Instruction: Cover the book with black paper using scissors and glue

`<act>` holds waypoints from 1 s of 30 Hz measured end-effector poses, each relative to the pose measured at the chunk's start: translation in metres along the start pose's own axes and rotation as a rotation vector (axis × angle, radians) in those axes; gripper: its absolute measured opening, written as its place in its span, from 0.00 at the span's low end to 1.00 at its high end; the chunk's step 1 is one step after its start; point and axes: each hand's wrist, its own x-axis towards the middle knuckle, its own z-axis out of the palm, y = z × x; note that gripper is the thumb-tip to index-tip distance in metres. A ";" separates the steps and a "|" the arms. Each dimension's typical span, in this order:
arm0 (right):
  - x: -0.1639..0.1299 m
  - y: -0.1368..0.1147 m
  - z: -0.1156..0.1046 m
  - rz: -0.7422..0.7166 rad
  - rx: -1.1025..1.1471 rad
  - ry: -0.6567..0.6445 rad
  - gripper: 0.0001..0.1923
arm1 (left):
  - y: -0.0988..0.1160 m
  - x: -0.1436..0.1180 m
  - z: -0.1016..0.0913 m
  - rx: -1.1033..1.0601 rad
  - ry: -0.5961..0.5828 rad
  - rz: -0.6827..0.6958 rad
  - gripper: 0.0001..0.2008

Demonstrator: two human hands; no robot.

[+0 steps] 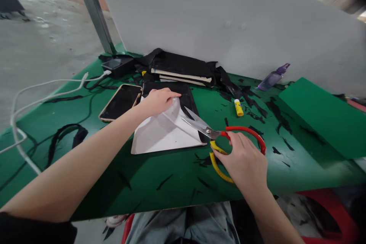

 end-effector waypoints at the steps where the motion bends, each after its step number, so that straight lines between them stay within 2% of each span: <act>1: 0.000 0.000 0.000 0.000 0.003 0.005 0.18 | 0.000 0.000 0.000 0.001 0.003 0.002 0.23; 13: -0.003 -0.002 -0.002 0.052 0.045 -0.068 0.17 | 0.003 -0.001 -0.002 0.009 -0.018 -0.020 0.24; 24: -0.006 0.006 0.007 0.025 0.089 -0.038 0.13 | 0.006 -0.002 -0.003 -0.020 -0.030 -0.036 0.24; 30: -0.008 0.010 0.003 0.034 0.087 -0.026 0.12 | 0.004 -0.001 -0.002 -0.001 -0.026 -0.030 0.24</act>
